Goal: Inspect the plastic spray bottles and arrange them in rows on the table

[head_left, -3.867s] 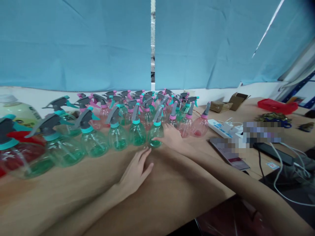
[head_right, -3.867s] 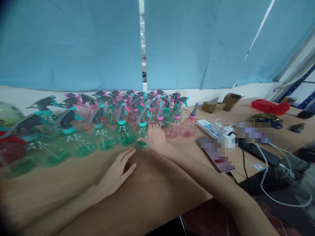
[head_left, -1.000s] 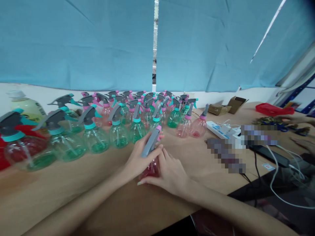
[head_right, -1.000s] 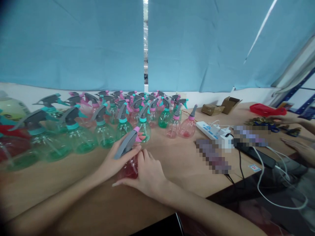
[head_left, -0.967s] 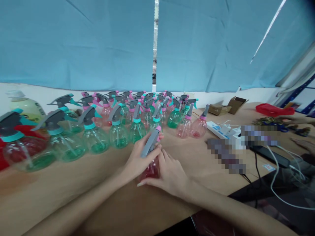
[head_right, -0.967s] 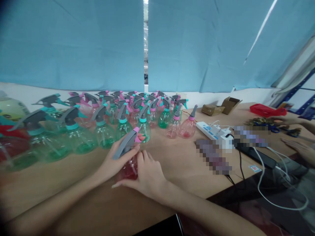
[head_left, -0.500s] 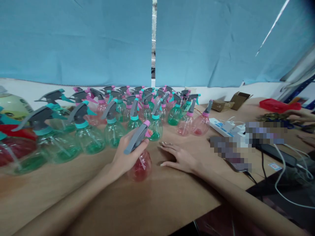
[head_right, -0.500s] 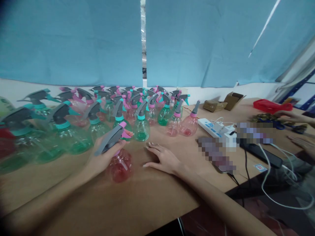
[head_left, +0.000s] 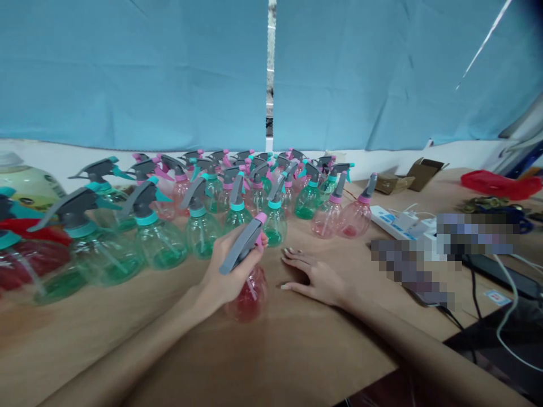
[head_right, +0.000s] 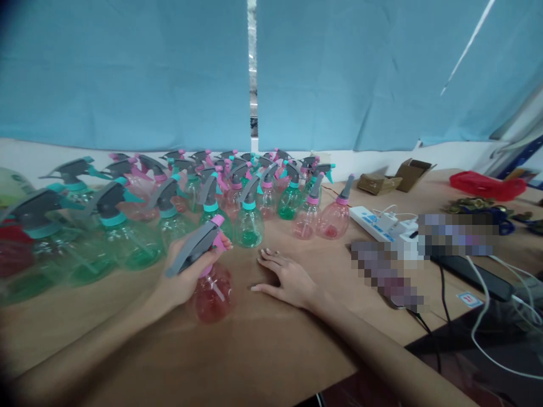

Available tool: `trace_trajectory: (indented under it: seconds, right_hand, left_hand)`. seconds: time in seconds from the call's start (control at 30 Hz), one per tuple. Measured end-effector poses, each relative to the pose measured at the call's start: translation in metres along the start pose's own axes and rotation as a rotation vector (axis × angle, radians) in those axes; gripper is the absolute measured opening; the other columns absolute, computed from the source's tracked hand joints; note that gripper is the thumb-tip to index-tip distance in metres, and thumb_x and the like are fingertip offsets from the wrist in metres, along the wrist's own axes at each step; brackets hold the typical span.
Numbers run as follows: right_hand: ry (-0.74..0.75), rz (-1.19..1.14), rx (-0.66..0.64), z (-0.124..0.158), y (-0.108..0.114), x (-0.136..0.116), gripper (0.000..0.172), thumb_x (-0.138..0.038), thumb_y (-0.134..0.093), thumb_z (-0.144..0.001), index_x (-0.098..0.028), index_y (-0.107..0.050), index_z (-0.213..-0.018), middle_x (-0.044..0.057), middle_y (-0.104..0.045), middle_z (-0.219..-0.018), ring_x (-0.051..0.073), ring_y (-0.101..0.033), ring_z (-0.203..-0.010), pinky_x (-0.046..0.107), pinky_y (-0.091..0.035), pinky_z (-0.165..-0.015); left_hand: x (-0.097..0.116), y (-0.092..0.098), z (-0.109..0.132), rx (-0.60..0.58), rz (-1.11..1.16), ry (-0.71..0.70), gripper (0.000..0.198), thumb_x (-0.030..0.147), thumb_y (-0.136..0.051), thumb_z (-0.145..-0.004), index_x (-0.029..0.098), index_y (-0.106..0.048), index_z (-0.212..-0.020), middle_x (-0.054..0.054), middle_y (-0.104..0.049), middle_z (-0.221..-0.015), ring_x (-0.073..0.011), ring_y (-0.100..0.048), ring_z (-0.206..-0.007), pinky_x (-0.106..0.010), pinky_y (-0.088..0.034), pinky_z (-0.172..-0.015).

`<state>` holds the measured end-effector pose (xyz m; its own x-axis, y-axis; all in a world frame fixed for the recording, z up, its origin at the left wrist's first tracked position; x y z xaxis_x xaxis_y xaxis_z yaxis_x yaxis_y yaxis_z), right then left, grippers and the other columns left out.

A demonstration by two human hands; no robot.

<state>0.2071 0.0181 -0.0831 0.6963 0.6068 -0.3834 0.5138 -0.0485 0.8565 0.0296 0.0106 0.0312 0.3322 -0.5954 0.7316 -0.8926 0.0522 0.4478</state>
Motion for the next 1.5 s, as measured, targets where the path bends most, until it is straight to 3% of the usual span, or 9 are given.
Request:
trace_trajectory:
  seconds: [0.1,0.3,0.5,0.87,1.27,1.5]
  right_hand:
    - [0.013,-0.003,0.016,0.0002,0.0008,-0.0021,0.064,-0.058,-0.053,-0.080,-0.021,-0.047,-0.132,0.008,-0.044,-0.139,0.025,-0.040,-0.129,0.046,-0.032,-0.108]
    - [0.010,0.005,0.026,0.0002,-0.0001,-0.0019,0.064,-0.057,-0.053,-0.081,-0.022,-0.045,-0.133,0.008,-0.045,-0.139,0.025,-0.040,-0.129,0.047,-0.033,-0.108]
    - [0.007,0.011,0.021,0.0005,-0.0007,-0.0028,0.064,-0.057,-0.053,-0.081,-0.020,-0.046,-0.133,0.010,-0.045,-0.139,0.025,-0.039,-0.129,0.045,-0.032,-0.108]
    - [0.005,-0.015,0.030,-0.0001,-0.0012,-0.0014,0.063,-0.056,-0.054,-0.081,-0.020,-0.048,-0.132,0.010,-0.045,-0.139,0.024,-0.039,-0.129,0.046,-0.030,-0.109]
    - [-0.006,-0.037,0.033,0.0009,-0.0011,-0.0001,0.063,-0.055,-0.055,-0.080,-0.023,-0.046,-0.133,0.009,-0.045,-0.139,0.026,-0.041,-0.129,0.048,-0.031,-0.108]
    - [-0.016,-0.035,0.018,0.0004,-0.0001,-0.0009,0.064,-0.057,-0.055,-0.080,-0.021,-0.047,-0.132,0.009,-0.045,-0.139,0.026,-0.040,-0.129,0.047,-0.030,-0.109]
  left_hand:
    - [-0.0006,0.0001,-0.0003,-0.004,0.011,-0.018,0.006,0.022,-0.052,-0.081,0.019,-0.056,-0.077,0.000,-0.060,-0.073,-0.0141,-0.056,-0.067,-0.028,-0.045,-0.063]
    - [-0.0035,-0.0008,0.0007,-0.034,0.029,0.022,0.008,0.024,-0.052,-0.080,0.019,-0.055,-0.075,0.003,-0.054,-0.063,-0.0093,-0.044,-0.049,-0.024,-0.037,-0.048]
    - [-0.0025,0.0015,0.0021,0.053,-0.050,0.020,0.009,0.025,-0.053,-0.080,0.019,-0.058,-0.083,0.005,-0.047,-0.056,-0.0112,-0.043,-0.050,-0.024,-0.034,-0.047]
    - [-0.0036,-0.0012,0.0017,0.042,-0.076,0.011,0.015,0.025,-0.052,-0.081,0.017,-0.060,-0.092,0.000,-0.057,-0.070,-0.0137,-0.052,-0.063,-0.029,-0.044,-0.064]
    - [-0.0013,-0.0008,0.0027,0.053,-0.082,0.013,0.017,0.022,-0.053,-0.080,0.017,-0.061,-0.094,0.000,-0.060,-0.071,-0.0116,-0.050,-0.056,-0.025,-0.041,-0.053]
    - [0.0008,-0.0016,0.0019,0.034,-0.081,0.026,0.019,0.020,-0.052,-0.081,0.016,-0.061,-0.096,0.001,-0.061,-0.074,-0.0110,-0.051,-0.058,-0.025,-0.042,-0.056]
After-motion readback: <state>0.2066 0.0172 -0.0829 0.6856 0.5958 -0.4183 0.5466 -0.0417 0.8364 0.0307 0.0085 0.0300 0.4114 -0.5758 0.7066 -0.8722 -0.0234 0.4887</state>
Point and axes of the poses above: each hand's wrist, its own z-axis away from the middle knuckle, its own y-axis out of the back of the hand, x = y × z, the point moved 6 cm from there along -z, towards the middle knuckle
